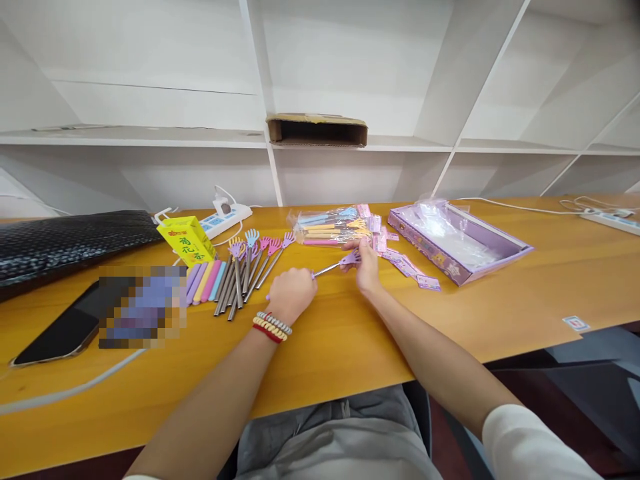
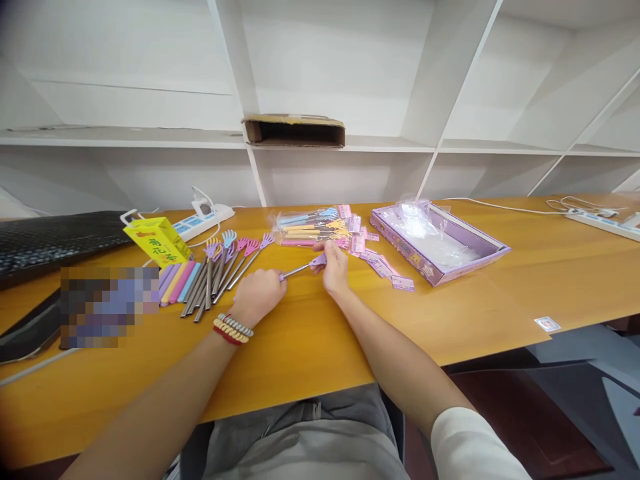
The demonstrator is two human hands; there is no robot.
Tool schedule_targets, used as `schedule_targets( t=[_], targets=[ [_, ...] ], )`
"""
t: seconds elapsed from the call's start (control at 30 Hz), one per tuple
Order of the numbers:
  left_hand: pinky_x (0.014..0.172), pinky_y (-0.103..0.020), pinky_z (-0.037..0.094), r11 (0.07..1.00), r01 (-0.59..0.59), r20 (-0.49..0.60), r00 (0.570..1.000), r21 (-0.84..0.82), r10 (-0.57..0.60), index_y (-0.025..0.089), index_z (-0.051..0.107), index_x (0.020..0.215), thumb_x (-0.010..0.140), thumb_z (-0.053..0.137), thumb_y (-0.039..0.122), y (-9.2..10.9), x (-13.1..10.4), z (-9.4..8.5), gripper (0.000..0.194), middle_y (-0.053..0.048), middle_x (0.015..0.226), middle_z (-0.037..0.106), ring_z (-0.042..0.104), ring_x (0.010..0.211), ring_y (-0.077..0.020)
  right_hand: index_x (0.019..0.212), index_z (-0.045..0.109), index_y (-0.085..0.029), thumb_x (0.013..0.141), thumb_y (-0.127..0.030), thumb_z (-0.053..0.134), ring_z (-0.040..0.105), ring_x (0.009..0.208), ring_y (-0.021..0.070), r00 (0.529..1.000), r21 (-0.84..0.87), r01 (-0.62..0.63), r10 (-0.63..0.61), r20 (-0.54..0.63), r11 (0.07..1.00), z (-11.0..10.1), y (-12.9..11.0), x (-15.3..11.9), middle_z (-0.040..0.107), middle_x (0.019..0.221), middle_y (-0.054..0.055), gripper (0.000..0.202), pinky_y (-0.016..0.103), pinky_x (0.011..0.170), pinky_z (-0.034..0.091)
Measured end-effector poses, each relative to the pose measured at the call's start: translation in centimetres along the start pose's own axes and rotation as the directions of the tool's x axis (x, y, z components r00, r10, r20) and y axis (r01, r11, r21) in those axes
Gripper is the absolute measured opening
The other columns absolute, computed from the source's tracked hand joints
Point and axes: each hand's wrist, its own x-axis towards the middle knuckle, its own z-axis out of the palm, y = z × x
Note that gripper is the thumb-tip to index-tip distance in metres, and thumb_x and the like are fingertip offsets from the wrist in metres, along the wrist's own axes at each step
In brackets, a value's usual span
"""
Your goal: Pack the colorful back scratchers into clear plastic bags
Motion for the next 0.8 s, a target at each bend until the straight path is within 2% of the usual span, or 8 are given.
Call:
schedule_targets(
  t=[0.13,0.2,0.3,0.4,0.57,0.7,0.8],
  targets=[
    [0.065,-0.038,0.047,1.0,-0.013,0.019,1.0,0.019,0.012,0.011,0.067,0.086,0.084,0.034,0.031,-0.1,0.3,0.4,0.038,-0.018,0.078,0.065,0.064,0.076,-0.0304,0.083,0.054,-0.019,0.076,-0.066,0.04,0.054,0.045,0.0086,0.997,0.007,-0.046,0.045,0.062,0.999,-0.4,0.6,0.6,0.061,0.078,0.002,0.049,0.022,0.038,0.041],
    [0.066,-0.038,0.047,0.999,-0.022,0.015,1.0,0.024,0.022,0.012,0.066,0.088,0.085,0.034,0.034,0.1,0.3,0.4,0.04,-0.018,0.078,0.065,0.064,0.078,-0.03,0.089,0.051,-0.021,0.076,-0.062,0.045,0.054,0.044,0.0082,0.995,-0.008,-0.076,0.076,0.056,0.997,-0.6,1.0,1.0,0.062,0.081,0.001,0.043,0.021,0.035,0.039],
    [0.066,-0.037,0.046,0.999,-0.053,-0.008,0.999,0.011,0.053,0.013,0.064,0.096,0.087,0.031,0.044,0.2,0.1,0.4,0.045,-0.016,0.077,0.065,0.064,0.078,-0.0296,0.097,0.046,-0.024,0.073,-0.047,0.056,0.053,0.041,0.0092,0.991,-0.094,-0.126,0.129,0.033,0.988,-0.9,1.6,1.5,0.06,0.072,-0.004,0.034,0.02,0.034,0.037],
    [0.067,-0.036,0.045,0.996,-0.088,-0.028,0.996,-0.01,0.088,0.016,0.061,0.1,0.087,0.029,0.05,0.0,0.1,0.4,0.048,-0.013,0.079,0.066,0.064,0.078,-0.0288,0.097,0.047,-0.024,0.07,-0.032,0.059,0.051,0.038,0.0102,0.986,-0.238,-0.141,0.158,0.053,0.961,-1.1,2.2,1.7,0.056,0.057,-0.007,0.031,0.021,0.035,0.038],
    [0.068,-0.034,0.043,0.986,-0.163,-0.073,0.984,-0.026,0.161,0.02,0.06,0.1,0.088,0.029,0.051,-1.0,0.3,0.8,0.045,-0.01,0.084,0.067,0.063,0.08,-0.027,0.085,0.051,-0.022,0.069,-0.029,0.058,0.049,0.038,0.0104,0.986,-0.379,-0.059,0.114,0.125,0.924,-1.3,2.6,1.6,0.05,0.045,-0.008,0.019,0.021,0.04,0.037],
    [0.069,-0.034,0.042,0.976,-0.211,-0.099,0.974,-0.061,0.205,0.021,0.058,0.102,0.089,0.03,0.05,-1.5,0.3,1.0,0.042,-0.008,0.089,0.067,0.063,0.085,-0.026,0.085,0.052,-0.022,0.068,-0.03,0.06,0.047,0.036,0.01,0.982,-0.37,-0.043,0.107,0.156,0.928,-1.5,2.4,1.4,0.049,0.044,-0.009,0.02,0.021,0.038,0.035],
    [0.071,-0.034,0.042,0.973,-0.216,-0.116,0.971,-0.076,0.207,0.022,0.055,0.107,0.089,0.034,0.045,-1.5,0.2,1.0,0.037,-0.007,0.094,0.066,0.062,0.087,-0.0254,0.091,0.05,-0.021,0.064,-0.026,0.063,0.045,0.034,0.0094,0.976,-0.251,-0.129,0.168,0.14,0.959,-1.6,2.1,1.4,0.05,0.043,-0.01,0.031,0.02,0.036,0.034]
  ],
)
